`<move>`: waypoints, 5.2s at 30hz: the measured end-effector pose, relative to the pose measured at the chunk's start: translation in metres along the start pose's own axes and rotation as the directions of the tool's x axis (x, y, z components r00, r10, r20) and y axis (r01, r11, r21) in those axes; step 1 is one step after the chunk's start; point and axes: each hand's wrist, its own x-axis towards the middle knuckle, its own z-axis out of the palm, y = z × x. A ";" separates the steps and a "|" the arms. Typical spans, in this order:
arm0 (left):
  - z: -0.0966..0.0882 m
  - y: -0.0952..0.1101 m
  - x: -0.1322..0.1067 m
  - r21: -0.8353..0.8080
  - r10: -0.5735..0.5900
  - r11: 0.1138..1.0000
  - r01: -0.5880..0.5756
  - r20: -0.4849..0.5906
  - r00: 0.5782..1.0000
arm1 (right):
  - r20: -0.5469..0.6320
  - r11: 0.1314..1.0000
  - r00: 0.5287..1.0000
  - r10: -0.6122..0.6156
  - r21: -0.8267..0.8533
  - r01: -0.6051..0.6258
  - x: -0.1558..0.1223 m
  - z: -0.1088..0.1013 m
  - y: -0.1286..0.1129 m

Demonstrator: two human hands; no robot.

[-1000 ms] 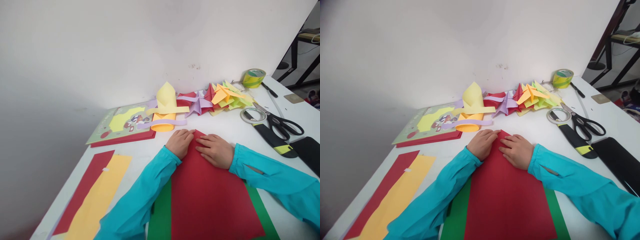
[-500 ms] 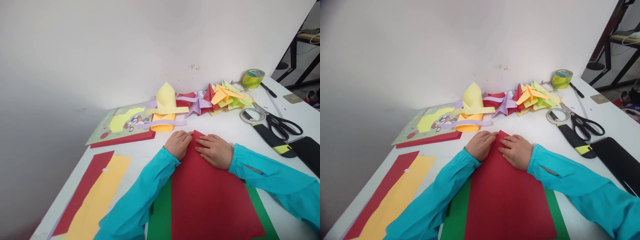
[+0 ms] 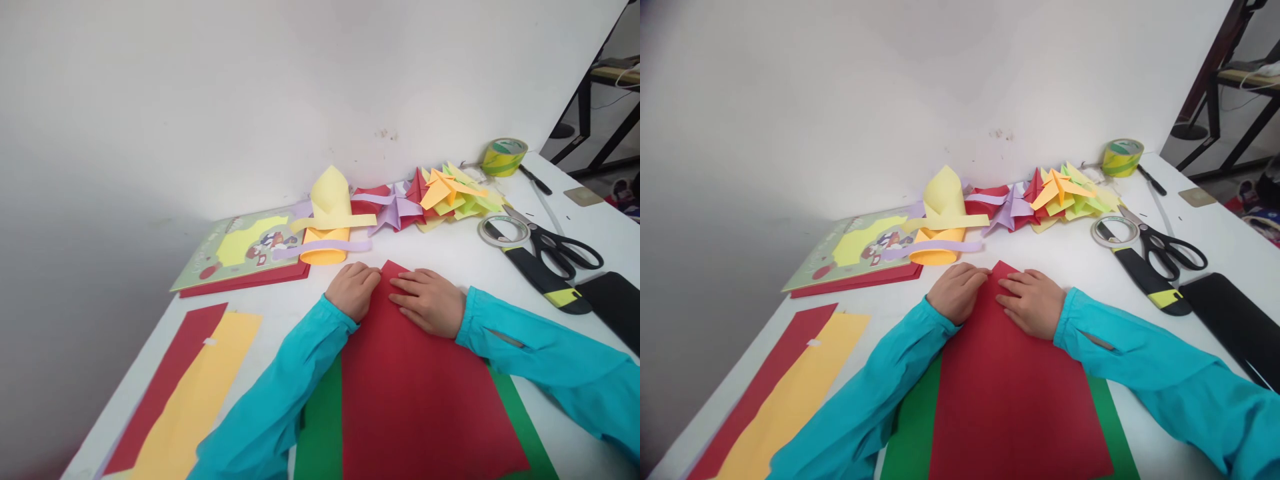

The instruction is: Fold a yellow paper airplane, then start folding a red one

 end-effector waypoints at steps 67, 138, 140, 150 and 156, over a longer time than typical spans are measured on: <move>-0.001 0.002 0.002 0.022 0.052 0.998 -0.052 -0.002 0.999 | 0.022 1.000 1.000 0.011 0.013 -0.012 0.000 -0.001 0.000; -0.045 0.022 -0.073 -0.060 0.004 0.998 -0.017 -0.201 0.980 | 0.047 1.000 0.999 -0.026 0.000 0.026 -0.004 -0.002 0.005; -0.047 0.023 -0.077 -0.068 -0.011 0.998 -0.003 -0.197 0.980 | 0.043 1.000 0.999 -0.028 0.003 0.028 -0.004 -0.003 0.005; -0.041 0.024 -0.101 -0.162 -0.090 0.985 0.055 -0.217 0.972 | 0.061 1.000 0.998 -0.019 0.007 0.019 -0.003 -0.004 0.004; -0.044 0.026 -0.084 -0.111 -0.067 0.993 0.041 -0.244 0.968 | 0.056 0.999 0.998 -0.017 0.031 0.015 -0.003 -0.003 0.005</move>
